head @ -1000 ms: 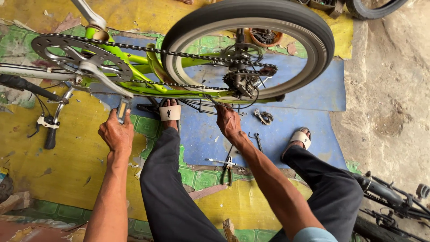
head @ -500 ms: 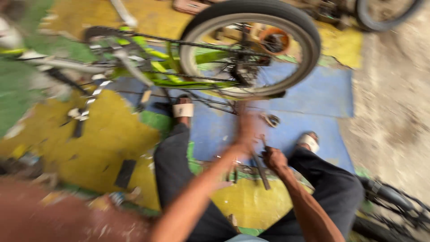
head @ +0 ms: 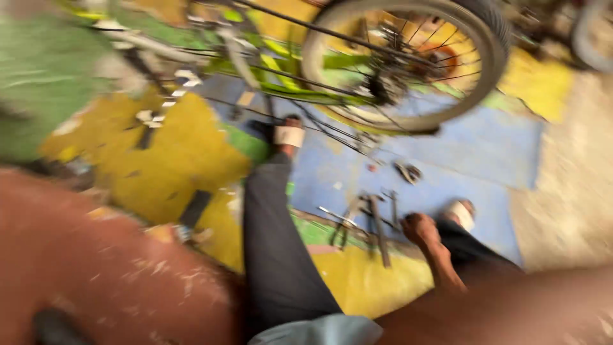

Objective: The person works on a bicycle's rear wheel and chain area. They use a hammer and wrench to adjust components near the rear hub, then rotate the wheel to check the chain movement.

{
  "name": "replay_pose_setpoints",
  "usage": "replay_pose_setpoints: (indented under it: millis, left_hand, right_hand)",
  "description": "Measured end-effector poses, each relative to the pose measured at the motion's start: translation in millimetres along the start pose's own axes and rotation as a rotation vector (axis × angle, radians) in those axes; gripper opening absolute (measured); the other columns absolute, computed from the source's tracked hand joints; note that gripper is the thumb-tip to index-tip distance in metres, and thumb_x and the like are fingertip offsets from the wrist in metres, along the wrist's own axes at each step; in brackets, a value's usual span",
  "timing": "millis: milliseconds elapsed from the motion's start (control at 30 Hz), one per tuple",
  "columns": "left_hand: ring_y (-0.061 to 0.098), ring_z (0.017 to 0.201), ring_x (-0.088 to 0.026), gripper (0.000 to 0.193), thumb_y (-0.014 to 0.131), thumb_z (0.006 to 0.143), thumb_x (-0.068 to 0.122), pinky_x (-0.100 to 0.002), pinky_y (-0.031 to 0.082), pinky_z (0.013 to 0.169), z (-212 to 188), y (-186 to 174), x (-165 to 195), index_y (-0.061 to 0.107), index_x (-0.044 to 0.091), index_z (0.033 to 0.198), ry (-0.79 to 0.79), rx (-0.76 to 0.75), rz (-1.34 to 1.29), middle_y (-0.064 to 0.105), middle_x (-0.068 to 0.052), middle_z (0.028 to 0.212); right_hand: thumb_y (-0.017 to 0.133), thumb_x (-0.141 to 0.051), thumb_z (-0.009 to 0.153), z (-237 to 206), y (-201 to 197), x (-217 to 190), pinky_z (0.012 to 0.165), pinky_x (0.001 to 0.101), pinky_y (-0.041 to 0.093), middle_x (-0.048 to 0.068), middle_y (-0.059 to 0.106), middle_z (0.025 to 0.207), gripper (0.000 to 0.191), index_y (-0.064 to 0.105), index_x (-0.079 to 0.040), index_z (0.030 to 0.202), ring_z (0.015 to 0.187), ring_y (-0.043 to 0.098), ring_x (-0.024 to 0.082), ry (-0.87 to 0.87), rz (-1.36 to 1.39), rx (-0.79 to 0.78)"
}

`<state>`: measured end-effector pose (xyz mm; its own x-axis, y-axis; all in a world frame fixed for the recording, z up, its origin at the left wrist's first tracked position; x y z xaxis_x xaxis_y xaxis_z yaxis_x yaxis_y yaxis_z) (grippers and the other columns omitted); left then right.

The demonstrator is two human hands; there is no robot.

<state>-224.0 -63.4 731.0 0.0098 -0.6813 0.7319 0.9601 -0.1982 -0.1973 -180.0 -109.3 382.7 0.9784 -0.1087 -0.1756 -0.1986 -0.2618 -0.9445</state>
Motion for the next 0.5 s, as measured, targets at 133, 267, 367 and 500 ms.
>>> replay_pose_setpoints:
  millis: [133,267,367,500]
  left_hand:
    - [0.066,0.091,-0.034,0.044,0.072,0.077,-0.001,-0.048,0.053,0.077,-26,-40,-56,0.064,0.004,0.121,-0.091,0.014,0.14,0.067,-0.018,0.097]
    - [0.069,0.084,-0.032,0.043,0.072,0.074,-0.002,-0.047,0.056,0.071,-106,-189,-126,0.068,0.005,0.116,-0.426,0.022,0.493,0.07,-0.016,0.089]
    - [0.07,0.099,-0.04,0.033,0.076,0.086,0.009,-0.047,0.054,0.084,-173,-275,-131,0.066,0.002,0.117,-0.589,0.181,0.698,0.071,-0.022,0.107]
    - [0.07,0.099,-0.033,0.029,0.08,0.091,0.011,-0.045,0.054,0.089,-258,-338,-108,0.065,0.001,0.114,-0.578,0.332,0.757,0.072,-0.017,0.108]
  right_hand:
    - [0.064,-0.039,0.093,-5,15,43,0.074,0.0416,0.06,0.015,0.078,0.081,0.037,0.08,-0.006,0.096,0.074,0.076,0.032,0.112,0.244,-0.092]
    - [0.065,-0.041,0.09,-3,-2,84,0.07,0.0415,0.06,0.016,0.075,0.075,0.041,0.079,-0.003,0.098,0.068,0.075,0.03,0.129,0.49,-0.046]
    - [0.067,-0.039,0.093,-3,-22,106,0.068,0.0417,0.061,0.022,0.073,0.075,0.043,0.076,0.003,0.101,0.066,0.073,0.031,0.255,0.405,0.034]
    - [0.064,-0.04,0.098,-24,-41,111,0.061,0.0421,0.062,0.024,0.075,0.078,0.046,0.074,0.003,0.106,0.063,0.074,0.031,0.361,0.472,-0.063]
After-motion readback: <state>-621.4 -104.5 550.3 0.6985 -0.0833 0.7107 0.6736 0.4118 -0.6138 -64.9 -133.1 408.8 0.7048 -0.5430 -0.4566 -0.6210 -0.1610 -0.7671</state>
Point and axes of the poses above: each hand's wrist, its own z-axis towards the middle knuckle, its own y-axis out of the palm, x = y × z, the point moved 1 cm from there along z, towards the middle knuckle
